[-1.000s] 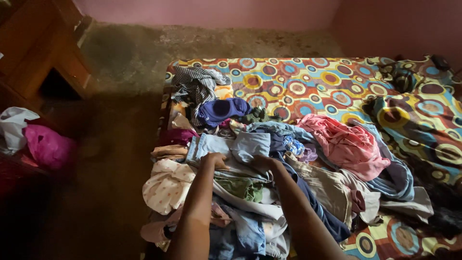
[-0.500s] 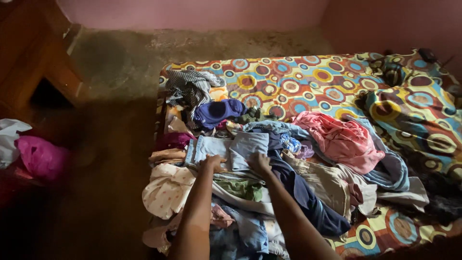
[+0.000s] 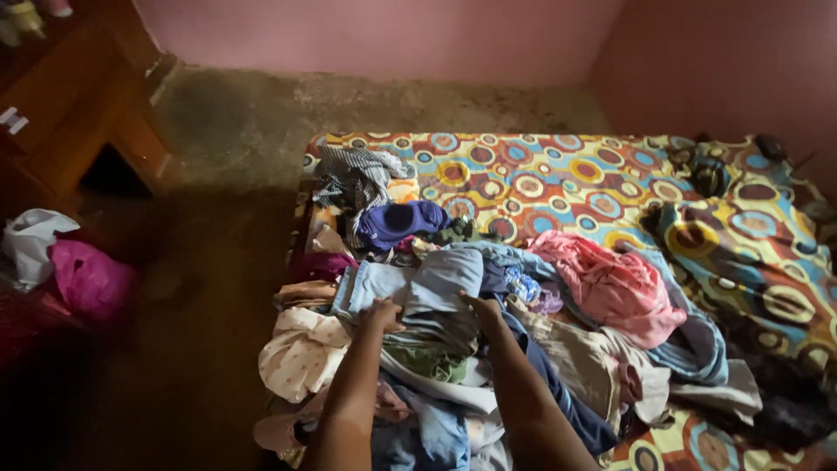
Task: The person folds a green patterned cloth and a pair of gray shorts on a bed, then places the folded items into a wooden drawer.
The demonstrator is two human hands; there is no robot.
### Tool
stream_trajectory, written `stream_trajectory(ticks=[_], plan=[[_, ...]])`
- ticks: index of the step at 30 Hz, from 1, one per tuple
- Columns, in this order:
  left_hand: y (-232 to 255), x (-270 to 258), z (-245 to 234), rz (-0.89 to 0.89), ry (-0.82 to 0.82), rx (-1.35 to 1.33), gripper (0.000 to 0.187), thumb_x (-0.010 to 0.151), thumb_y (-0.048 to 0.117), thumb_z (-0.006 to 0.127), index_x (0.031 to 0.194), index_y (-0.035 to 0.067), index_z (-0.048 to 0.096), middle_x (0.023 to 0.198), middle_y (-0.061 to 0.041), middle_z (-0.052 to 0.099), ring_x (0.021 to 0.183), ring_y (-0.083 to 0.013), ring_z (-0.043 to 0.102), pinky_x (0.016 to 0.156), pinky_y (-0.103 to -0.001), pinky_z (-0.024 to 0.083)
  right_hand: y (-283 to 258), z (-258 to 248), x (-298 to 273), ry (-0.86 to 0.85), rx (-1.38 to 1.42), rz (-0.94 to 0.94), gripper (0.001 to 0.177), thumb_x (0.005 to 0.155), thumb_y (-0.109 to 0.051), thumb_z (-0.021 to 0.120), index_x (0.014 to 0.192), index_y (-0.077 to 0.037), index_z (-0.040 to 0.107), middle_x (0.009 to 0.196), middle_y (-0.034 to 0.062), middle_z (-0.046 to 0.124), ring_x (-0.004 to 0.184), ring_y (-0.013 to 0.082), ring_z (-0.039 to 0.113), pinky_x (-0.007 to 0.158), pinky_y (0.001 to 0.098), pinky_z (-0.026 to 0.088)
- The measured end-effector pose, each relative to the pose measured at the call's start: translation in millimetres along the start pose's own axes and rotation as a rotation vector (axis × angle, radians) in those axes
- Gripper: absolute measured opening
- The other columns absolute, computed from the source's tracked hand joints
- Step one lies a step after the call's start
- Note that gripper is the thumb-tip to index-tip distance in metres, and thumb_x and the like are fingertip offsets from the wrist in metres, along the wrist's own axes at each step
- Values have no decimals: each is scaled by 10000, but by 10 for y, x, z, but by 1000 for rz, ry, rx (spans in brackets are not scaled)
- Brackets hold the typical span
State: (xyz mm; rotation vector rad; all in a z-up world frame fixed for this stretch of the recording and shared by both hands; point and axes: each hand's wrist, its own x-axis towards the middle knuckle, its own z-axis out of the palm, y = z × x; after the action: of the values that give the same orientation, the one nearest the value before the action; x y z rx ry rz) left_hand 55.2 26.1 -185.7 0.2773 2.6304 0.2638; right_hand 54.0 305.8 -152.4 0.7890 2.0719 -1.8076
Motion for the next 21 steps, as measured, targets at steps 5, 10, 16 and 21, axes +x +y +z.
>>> stream_trajectory(ticks=[5,10,16,21], plan=[[164,-139,-212,-5,2,24,569,836,455,781,1291,130,671,1436,-158,576,1321,-373,541,1077,-479,465,-131,132,-129,-293,235,138,506,790,-398,838,1042,27,727,932,122,711,761,221,660,702,361,547],[44,-381,-474,-169,52,-272,542,897,431,704,1328,114,615,1455,-182,542,1342,-386,519,1099,-494,448,-562,403,-163,-152,-379,-102,464,797,-400,789,1060,-26,715,964,151,713,810,259,673,745,392,555],[-346,-771,-1134,-334,328,-616,511,970,403,611,1373,95,546,1478,-211,501,1367,-402,491,1126,-513,427,-1473,821,-356,-63,-844,-571,456,772,-385,775,1056,-33,717,997,186,717,885,311,683,786,424,555],[-559,-1604,-1982,-385,703,-647,485,1031,379,534,1410,79,489,1498,-235,467,1387,-415,469,1149,-528,410,-2255,1367,-667,-129,-1015,-859,451,751,-371,764,1052,-38,718,1024,215,720,948,354,692,820,450,555]])
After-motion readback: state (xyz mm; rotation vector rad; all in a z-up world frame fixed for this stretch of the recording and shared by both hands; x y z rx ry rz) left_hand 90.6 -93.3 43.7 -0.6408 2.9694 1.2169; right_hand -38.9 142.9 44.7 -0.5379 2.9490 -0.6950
